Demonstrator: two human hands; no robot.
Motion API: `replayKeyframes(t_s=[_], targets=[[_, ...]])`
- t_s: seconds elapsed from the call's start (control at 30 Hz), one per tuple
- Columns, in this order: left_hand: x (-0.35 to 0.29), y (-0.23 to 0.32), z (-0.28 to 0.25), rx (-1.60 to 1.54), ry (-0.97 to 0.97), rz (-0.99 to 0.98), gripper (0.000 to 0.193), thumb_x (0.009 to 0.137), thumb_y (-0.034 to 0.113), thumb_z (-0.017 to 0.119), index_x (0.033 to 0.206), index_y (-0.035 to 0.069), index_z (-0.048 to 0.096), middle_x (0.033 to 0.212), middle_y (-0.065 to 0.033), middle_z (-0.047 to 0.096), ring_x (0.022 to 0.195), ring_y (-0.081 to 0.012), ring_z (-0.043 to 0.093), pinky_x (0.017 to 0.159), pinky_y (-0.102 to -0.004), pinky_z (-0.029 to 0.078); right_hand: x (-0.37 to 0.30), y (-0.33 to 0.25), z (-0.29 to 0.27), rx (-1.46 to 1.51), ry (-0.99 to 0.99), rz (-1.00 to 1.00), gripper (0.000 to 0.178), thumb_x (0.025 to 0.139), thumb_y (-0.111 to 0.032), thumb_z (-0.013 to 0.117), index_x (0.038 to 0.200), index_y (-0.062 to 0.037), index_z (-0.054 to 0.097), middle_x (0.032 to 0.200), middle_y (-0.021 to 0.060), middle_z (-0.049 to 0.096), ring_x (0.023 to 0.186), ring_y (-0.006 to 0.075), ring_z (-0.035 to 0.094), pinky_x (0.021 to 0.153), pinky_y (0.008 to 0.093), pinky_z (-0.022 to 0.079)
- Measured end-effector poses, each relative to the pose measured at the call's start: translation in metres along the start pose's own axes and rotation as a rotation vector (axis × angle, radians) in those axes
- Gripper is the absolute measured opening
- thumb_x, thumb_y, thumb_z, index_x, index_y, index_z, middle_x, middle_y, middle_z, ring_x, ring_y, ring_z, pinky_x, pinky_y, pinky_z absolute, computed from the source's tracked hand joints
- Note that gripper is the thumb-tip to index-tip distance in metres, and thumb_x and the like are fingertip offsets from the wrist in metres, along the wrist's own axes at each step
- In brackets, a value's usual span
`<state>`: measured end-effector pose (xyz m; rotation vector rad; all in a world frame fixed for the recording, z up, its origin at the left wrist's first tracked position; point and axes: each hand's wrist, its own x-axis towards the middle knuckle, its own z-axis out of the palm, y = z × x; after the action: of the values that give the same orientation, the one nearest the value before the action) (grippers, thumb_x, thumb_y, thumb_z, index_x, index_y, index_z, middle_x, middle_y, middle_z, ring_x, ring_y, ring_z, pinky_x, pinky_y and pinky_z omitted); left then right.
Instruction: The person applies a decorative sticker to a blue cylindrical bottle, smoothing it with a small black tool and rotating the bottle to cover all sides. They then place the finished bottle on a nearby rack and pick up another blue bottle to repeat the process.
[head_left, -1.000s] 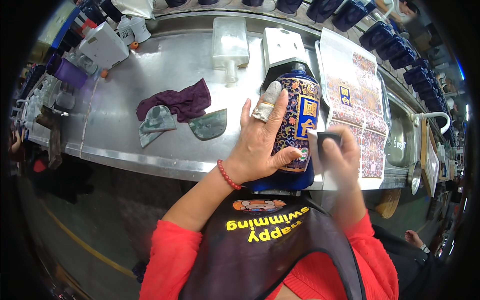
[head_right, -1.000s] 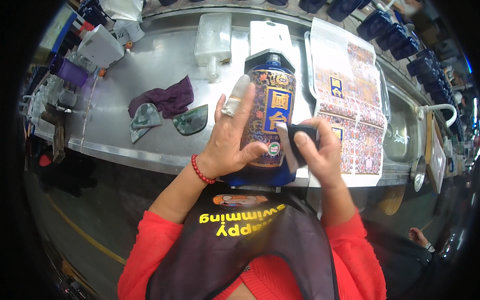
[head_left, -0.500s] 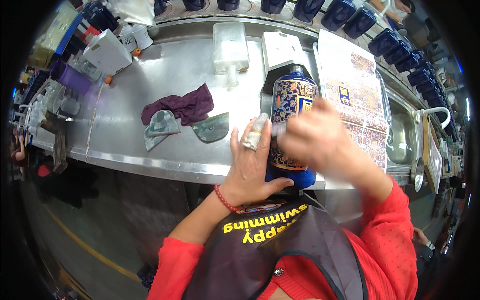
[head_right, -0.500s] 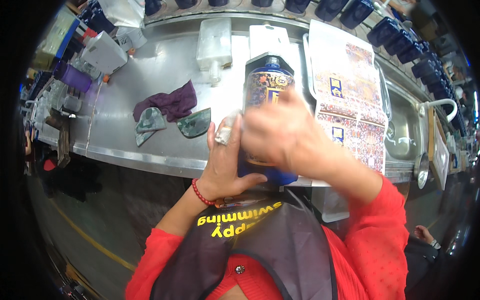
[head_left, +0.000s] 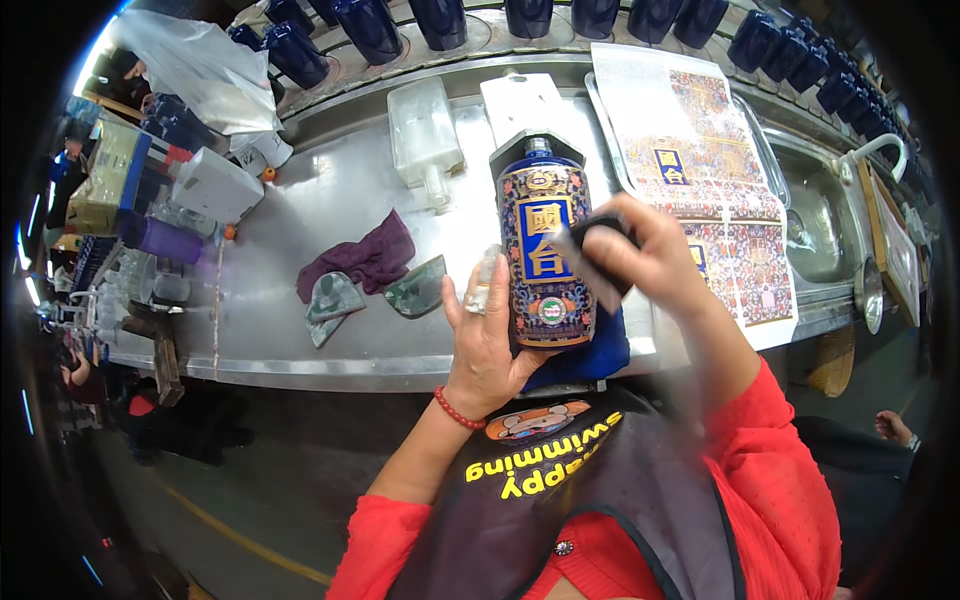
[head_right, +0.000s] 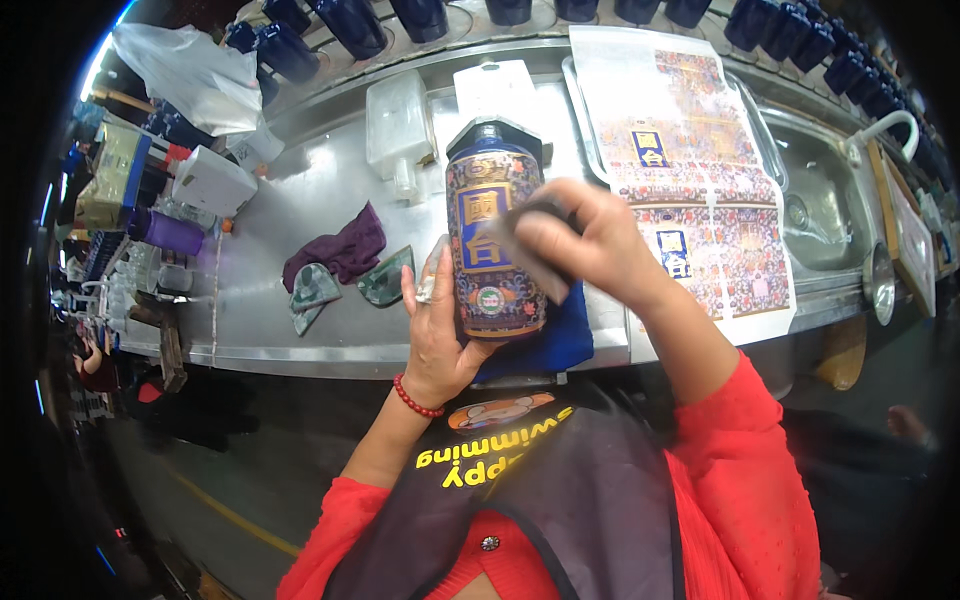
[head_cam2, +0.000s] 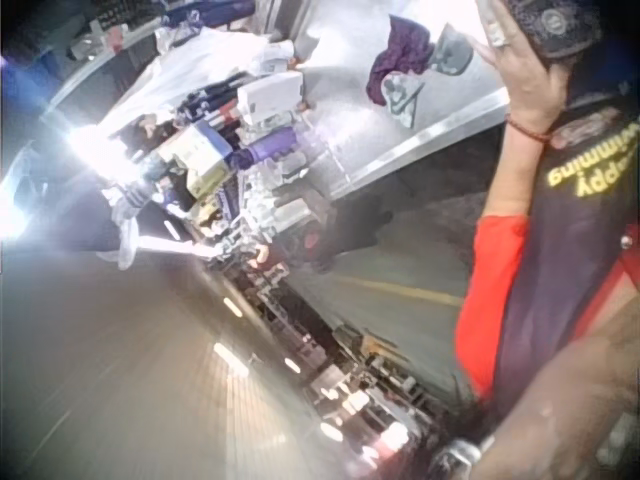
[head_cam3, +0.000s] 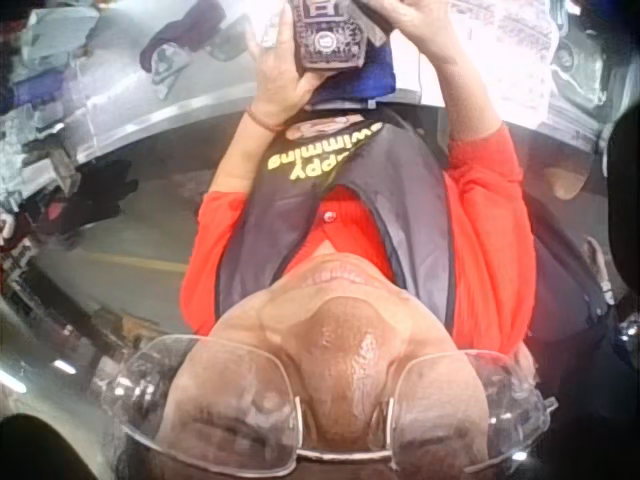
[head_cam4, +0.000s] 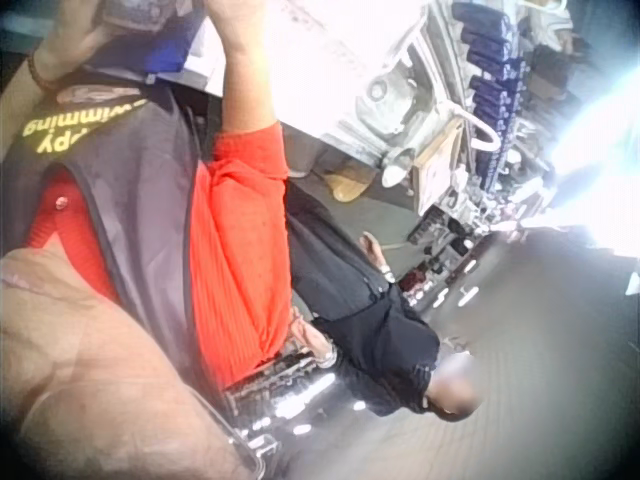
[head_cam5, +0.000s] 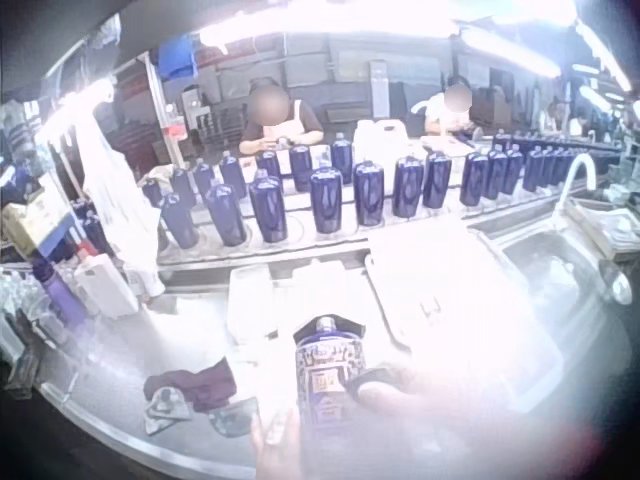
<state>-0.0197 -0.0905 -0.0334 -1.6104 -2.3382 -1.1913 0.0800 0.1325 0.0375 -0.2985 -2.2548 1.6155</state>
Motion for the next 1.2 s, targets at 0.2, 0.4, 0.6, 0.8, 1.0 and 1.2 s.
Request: replayKeyframes(t_s=[0.2, 0.4, 0.6, 0.8, 1.0, 1.2], targets=[[0.003, 0.007, -0.004, 0.061, 0.017, 0.004, 0.109, 0.081, 0.052, 0.077, 0.157, -0.006, 0.025, 0.151, -0.0317, 0.04, 0.143, -0.0485, 0.035, 0.114, -0.0691, 0.007, 0.014, 0.017, 0.011, 0.307, 0.342, 0.076, 0.019, 0.101, -0.019, 0.066, 0.108, -0.0011, 0.065, 0.088, 0.0013, 0.069, 0.078, 0.0046, 0.061, 0.069, 0.0205, 0.05], [0.011, 0.013, -0.005, 0.19, 0.002, 0.054, 0.114, 0.076, 0.051, 0.083, 0.157, -0.007, 0.026, 0.148, -0.0309, 0.044, 0.141, -0.0517, 0.036, 0.115, -0.0699, 0.007, 0.016, 0.021, 0.028, 0.07, 0.314, -0.116, 0.018, 0.101, -0.018, 0.065, 0.106, -0.0009, 0.064, 0.09, 0.003, 0.068, 0.08, 0.0086, 0.06, 0.072, 0.0251, 0.05], [0.004, 0.002, -0.001, 0.119, -0.013, 0.047, 0.117, 0.077, 0.055, 0.08, 0.159, -0.003, 0.023, 0.152, -0.0287, 0.041, 0.142, -0.0492, 0.036, 0.115, -0.0691, 0.007, 0.005, 0.027, 0.025, 0.387, 0.494, 0.043, 0.017, 0.101, -0.015, 0.064, 0.109, -0.0002, 0.063, 0.09, 0.0018, 0.068, 0.082, 0.0057, 0.06, 0.073, 0.0232, 0.052], [0.022, 0.001, -0.023, 0.086, -0.072, 0.113, 0.122, 0.074, 0.07, 0.073, 0.159, -0.002, 0.024, 0.158, -0.0291, 0.033, 0.147, -0.0477, 0.027, 0.115, -0.0688, 0.004, 0.001, 0.024, 0.016, 0.538, 0.46, 0.061, 0.021, 0.101, -0.016, 0.066, 0.113, -0.0001, 0.062, 0.098, 0.0019, 0.068, 0.086, 0.0057, 0.061, 0.076, 0.0215, 0.052], [0.039, 0.032, -0.031, 0.412, -0.198, 0.22, 0.118, 0.072, 0.067, 0.078, 0.156, -0.003, 0.032, 0.153, -0.0272, 0.04, 0.148, -0.0472, 0.023, 0.117, -0.0667, -0.001, 0.029, 0.018, 0.019, 0.196, 0.363, -0.152, 0.03, 0.098, -0.014, 0.066, 0.125, -0.0012, 0.061, 0.104, 0.0042, 0.066, 0.096, 0.0086, 0.061, 0.086, 0.0236, 0.05], [0.038, 0.024, -0.023, 0.329, -0.095, 0.196, 0.123, 0.068, 0.062, 0.083, 0.157, -0.004, 0.029, 0.156, -0.0294, 0.036, 0.146, -0.0485, 0.032, 0.116, -0.0696, 0.001, 0.042, 0.02, 0.011, 0.279, 0.49, 0.107, 0.028, 0.097, -0.015, 0.066, 0.12, 0.0002, 0.064, 0.101, 0.008, 0.069, 0.088, 0.0116, 0.065, 0.077, 0.0263, 0.054]])
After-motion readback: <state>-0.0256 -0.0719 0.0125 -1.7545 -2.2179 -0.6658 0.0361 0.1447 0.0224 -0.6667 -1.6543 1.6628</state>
